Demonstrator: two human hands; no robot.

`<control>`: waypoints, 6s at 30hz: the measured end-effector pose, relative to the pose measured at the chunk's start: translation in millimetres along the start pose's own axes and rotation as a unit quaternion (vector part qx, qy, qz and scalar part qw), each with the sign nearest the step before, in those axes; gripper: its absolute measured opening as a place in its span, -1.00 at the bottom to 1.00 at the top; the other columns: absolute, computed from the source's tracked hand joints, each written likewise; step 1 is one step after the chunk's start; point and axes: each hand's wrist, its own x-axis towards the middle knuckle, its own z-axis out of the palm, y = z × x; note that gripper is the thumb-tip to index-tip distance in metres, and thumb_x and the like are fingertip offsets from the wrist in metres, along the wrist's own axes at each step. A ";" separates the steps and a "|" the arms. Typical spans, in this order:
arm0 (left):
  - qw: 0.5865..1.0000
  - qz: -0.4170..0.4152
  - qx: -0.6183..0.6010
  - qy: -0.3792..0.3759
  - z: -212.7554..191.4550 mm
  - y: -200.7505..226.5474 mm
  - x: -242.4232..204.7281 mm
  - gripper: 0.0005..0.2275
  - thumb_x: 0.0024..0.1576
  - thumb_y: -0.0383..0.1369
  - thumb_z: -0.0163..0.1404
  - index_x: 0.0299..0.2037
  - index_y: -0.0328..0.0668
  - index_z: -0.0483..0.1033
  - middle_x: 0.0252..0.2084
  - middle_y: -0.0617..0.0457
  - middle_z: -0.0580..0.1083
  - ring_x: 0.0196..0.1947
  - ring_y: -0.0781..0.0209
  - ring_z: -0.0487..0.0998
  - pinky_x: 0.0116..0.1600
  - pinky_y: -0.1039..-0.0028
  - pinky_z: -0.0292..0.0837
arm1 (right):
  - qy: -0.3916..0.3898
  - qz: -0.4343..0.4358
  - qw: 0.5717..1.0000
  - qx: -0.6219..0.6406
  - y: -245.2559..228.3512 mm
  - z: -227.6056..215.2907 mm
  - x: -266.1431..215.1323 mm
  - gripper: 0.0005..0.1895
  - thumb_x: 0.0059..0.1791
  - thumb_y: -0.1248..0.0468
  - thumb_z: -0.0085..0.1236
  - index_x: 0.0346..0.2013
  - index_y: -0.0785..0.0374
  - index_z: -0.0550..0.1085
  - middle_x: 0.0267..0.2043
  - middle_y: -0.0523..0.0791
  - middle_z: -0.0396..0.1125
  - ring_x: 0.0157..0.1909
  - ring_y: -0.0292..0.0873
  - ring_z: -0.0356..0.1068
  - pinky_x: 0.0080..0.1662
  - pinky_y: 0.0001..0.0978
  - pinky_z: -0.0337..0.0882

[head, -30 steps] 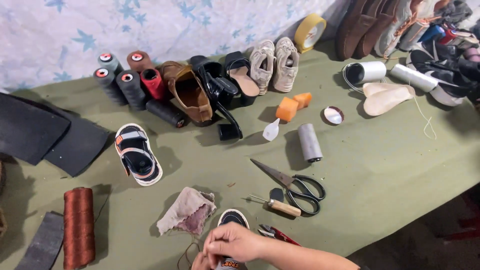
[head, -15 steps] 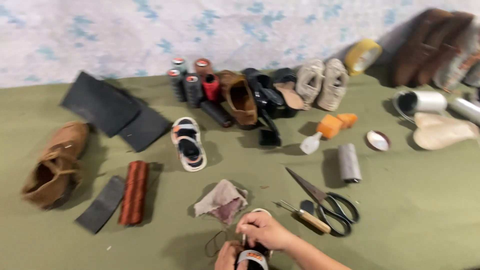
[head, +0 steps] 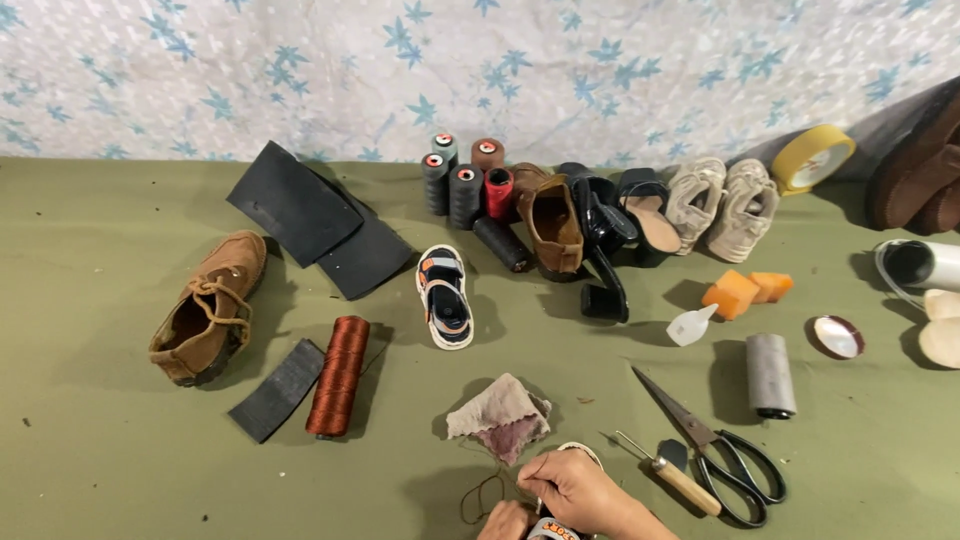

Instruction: Finishing the repair of a sandal by hand-stitching the straps and trimming excess thread with snips.

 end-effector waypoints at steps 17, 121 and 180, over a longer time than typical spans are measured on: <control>0.997 -0.058 0.047 0.039 -23.4 28.7 5.8 -0.57 0.18 0.12 -0.08 -0.50 0.03 0.56 -0.58 0.18 0.37 -0.56 0.26 0.40 -0.48 0.40 0.25 | 0.281 -0.122 0.950 -0.056 38.0 46.7 2.8 -0.92 0.02 0.27 0.18 -0.27 0.17 0.60 -0.41 -0.16 0.55 -0.47 -0.25 0.54 -0.35 -0.45 0.55; 0.935 -0.072 0.053 -0.343 -124.9 92.0 122.5 -0.79 0.23 -0.19 -0.01 -0.11 -0.02 0.64 -0.27 -0.06 0.63 -0.20 -0.16 0.66 -0.08 0.13 0.55 | 0.169 0.309 0.905 -0.240 -6.1 -43.7 -133.2 -0.52 -0.15 0.03 0.43 -0.08 0.27 0.61 -0.12 0.12 0.48 -0.09 0.18 0.51 0.01 0.05 0.51; 0.992 0.113 -0.046 -0.034 -119.6 95.2 18.9 -0.83 0.22 -0.29 0.11 -0.15 -0.22 0.64 -0.24 0.02 0.50 -0.32 0.14 0.52 -0.13 0.42 0.48 | 0.006 0.107 0.942 -0.318 -44.3 -24.2 -77.2 -0.67 0.04 0.10 0.14 0.11 -0.12 0.53 -0.44 -0.28 0.23 -0.55 -0.23 0.25 -0.67 -0.32 0.30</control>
